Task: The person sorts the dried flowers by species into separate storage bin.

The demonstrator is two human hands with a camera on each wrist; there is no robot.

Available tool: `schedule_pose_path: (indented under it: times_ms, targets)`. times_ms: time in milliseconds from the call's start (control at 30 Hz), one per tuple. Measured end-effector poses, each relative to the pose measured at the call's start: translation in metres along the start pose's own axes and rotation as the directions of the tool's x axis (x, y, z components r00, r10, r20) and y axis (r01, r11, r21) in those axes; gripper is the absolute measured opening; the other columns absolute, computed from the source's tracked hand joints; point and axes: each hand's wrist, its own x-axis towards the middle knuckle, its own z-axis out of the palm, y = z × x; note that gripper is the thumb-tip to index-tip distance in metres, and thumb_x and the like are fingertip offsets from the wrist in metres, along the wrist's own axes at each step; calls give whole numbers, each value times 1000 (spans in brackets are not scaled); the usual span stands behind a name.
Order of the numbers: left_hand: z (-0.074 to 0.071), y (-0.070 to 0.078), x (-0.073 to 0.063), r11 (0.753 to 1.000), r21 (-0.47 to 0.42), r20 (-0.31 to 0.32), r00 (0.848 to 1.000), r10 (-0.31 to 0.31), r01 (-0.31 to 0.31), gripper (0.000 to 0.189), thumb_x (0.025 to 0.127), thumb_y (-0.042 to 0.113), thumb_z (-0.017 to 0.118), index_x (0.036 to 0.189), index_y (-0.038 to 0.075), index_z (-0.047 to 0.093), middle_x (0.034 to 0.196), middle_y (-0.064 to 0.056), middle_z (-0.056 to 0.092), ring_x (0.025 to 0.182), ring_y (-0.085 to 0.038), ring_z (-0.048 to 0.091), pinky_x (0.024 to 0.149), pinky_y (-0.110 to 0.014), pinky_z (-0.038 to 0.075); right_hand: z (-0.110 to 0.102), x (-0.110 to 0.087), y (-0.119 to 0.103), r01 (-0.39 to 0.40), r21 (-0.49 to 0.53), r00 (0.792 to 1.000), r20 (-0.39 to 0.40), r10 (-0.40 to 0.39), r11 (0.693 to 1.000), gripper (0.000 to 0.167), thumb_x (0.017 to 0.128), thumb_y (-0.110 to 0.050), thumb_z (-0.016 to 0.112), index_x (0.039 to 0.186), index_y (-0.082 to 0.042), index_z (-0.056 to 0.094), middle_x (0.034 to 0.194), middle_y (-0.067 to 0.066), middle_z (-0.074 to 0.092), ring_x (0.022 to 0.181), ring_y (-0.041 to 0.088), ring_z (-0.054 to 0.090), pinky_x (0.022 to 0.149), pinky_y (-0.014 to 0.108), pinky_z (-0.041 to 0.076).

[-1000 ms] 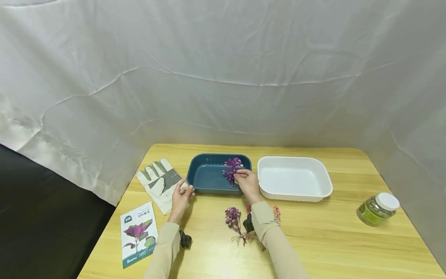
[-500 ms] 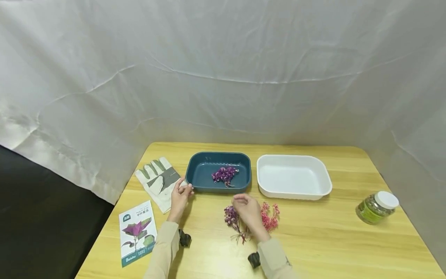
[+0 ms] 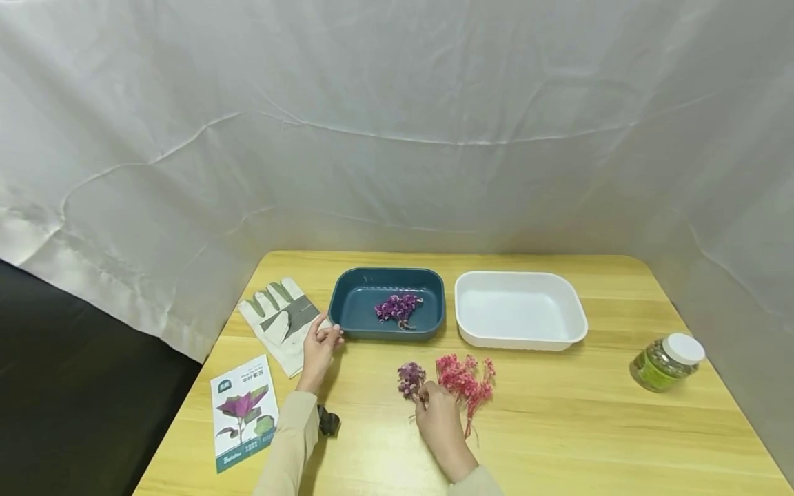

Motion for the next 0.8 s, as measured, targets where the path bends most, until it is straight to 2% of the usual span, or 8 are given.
schedule_pose_path:
  times_ms: [233, 400, 567, 667, 800]
  targets:
    - [3, 15, -10, 1000, 15, 9, 1000, -2, 2, 53, 96, -1, 54, 145, -8, 34, 77, 4, 63, 67, -6, 63, 70, -16, 56, -2, -1, 3, -64, 28, 995, 80, 62, 998, 18, 67, 10, 75, 78, 0, 65, 68, 6, 66, 59, 15, 60, 54, 24, 52]
    - [4, 16, -10, 1000, 8, 11, 1000, -2, 2, 53, 96, -1, 54, 145, -8, 34, 77, 5, 62, 67, -6, 62, 70, -16, 56, -3, 1, 4, -127, 84, 985, 124, 116, 988, 15, 69, 10, 69, 79, -1, 65, 66, 4, 65, 57, 9, 57, 52, 17, 49]
    - [4, 15, -10, 1000, 4, 11, 1000, -3, 3, 53, 96, -1, 55, 145, -8, 34, 77, 5, 62, 68, -6, 63, 70, -16, 56, -6, 5, 5, -206, 146, 972, 143, 185, 968, 16, 71, 7, 68, 84, 0, 64, 67, 3, 65, 55, 7, 55, 52, 17, 48]
    - [3, 15, -10, 1000, 1, 11, 1000, -2, 2, 53, 96, -1, 55, 145, -7, 35, 78, 5, 63, 68, -6, 63, 70, -16, 56, -9, 8, 3, -315, 230, 940, 208, 270, 921, 21, 75, 2, 69, 94, 3, 63, 71, 4, 67, 56, 8, 56, 53, 19, 49]
    - [3, 15, -9, 1000, -2, 11, 1000, -5, 5, 53, 96, -1, 55, 144, -7, 35, 78, 5, 63, 69, -6, 63, 70, -16, 56, -14, 11, -1, -486, 366, 865, 330, 378, 794, 34, 80, -1, 68, 111, 10, 62, 79, 8, 71, 60, 12, 61, 54, 21, 51]
